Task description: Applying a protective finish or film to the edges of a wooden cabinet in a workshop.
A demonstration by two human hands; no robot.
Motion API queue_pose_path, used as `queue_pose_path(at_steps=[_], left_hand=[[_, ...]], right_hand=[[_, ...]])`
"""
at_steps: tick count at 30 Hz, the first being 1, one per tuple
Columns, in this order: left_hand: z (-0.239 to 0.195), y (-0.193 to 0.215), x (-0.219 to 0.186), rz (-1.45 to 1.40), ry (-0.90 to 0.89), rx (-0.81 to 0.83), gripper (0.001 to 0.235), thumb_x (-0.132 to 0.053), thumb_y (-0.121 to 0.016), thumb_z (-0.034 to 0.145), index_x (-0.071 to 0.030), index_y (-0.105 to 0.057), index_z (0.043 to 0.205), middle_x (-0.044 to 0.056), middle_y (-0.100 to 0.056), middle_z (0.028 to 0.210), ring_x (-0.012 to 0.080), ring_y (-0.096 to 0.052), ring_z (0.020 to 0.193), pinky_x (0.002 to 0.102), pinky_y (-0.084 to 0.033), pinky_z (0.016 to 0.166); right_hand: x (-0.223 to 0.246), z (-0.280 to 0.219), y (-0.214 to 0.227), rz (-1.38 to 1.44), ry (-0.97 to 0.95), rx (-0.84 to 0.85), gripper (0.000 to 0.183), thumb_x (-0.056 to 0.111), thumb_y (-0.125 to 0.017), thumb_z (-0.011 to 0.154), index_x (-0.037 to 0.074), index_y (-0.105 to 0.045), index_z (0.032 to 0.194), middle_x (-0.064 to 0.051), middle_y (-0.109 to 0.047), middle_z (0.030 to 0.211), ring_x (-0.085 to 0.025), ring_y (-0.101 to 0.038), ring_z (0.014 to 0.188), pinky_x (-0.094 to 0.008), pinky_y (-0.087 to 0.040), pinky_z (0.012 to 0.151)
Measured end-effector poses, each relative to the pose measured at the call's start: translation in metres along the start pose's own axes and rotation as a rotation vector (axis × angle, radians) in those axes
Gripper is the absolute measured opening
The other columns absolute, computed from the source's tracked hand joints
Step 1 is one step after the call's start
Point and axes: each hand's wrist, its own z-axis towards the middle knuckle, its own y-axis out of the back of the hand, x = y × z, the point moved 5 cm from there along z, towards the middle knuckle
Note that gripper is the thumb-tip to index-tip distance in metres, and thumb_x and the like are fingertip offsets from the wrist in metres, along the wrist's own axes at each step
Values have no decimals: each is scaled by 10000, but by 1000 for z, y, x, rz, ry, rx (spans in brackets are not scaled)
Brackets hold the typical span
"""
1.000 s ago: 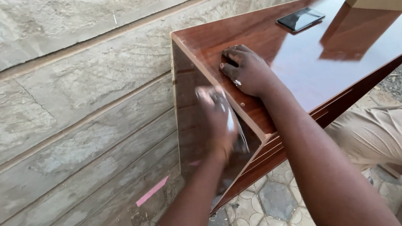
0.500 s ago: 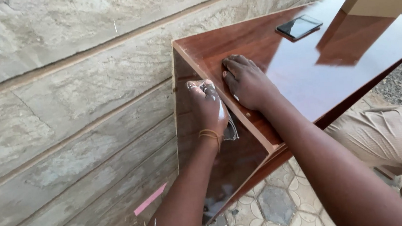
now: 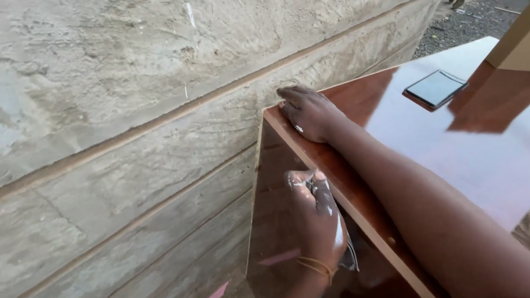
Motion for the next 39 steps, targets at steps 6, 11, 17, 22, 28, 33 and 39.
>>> queue_pose_path(at_steps=[6,11,17,22,28,33,39], left_hand=[[112,-10,58,510,-268,101,263,-239,-538,1010,-33,-575,1169,163,-644,1071,390,-646,1119,457,-523,989],[133,-2,42,280,-82,-89,332,-213,-522,1032,93,-487,1154,390,-619,1127,585,-587,1138,605,-488,955],[57,4,43,431,60,105,323,-369,-485,1018,-78,-566,1133,138,-689,1099,408,-655,1158,440,-555,996],[131,4,46,219,3,-4,302,-305,-481,1031,-13,-493,1106,293,-647,1086,510,-604,1149,548,-497,959],[46,9,10,266,-50,140,231,-227,-470,1056,3,-491,1051,233,-601,977,464,-597,1065,504,-483,933],[30,10,15,197,30,187,237,-303,-496,1055,-73,-537,1019,118,-554,886,284,-589,951,417,-455,891],[140,0,61,171,-124,-56,216,-312,-518,1012,-101,-478,1024,216,-649,1022,464,-635,1092,512,-498,890]], right_hand=[[-9,10,-7,-127,117,30,320,351,-480,1019,58,-607,1009,-169,-652,1045,-435,-614,1092,-559,-496,896],[1,5,-6,-198,110,41,339,325,-506,992,69,-646,1165,-184,-668,1117,-430,-616,1146,-550,-480,958],[25,1,11,-5,-102,53,385,329,-399,1071,80,-670,1183,-202,-700,1106,-448,-603,1181,-565,-437,1013],[12,6,2,-29,-90,69,369,346,-405,1073,109,-673,1165,-178,-694,1102,-426,-606,1184,-549,-442,1023],[6,7,4,-32,-67,61,371,353,-398,1082,119,-682,1127,-199,-688,1092,-457,-598,1162,-580,-446,1010],[5,10,1,-11,-99,68,387,394,-378,1089,155,-680,1128,-153,-696,1120,-413,-601,1188,-541,-447,1032],[7,7,3,-30,-46,44,362,311,-426,1064,83,-673,1201,-203,-692,1123,-451,-609,1170,-568,-448,1032]])
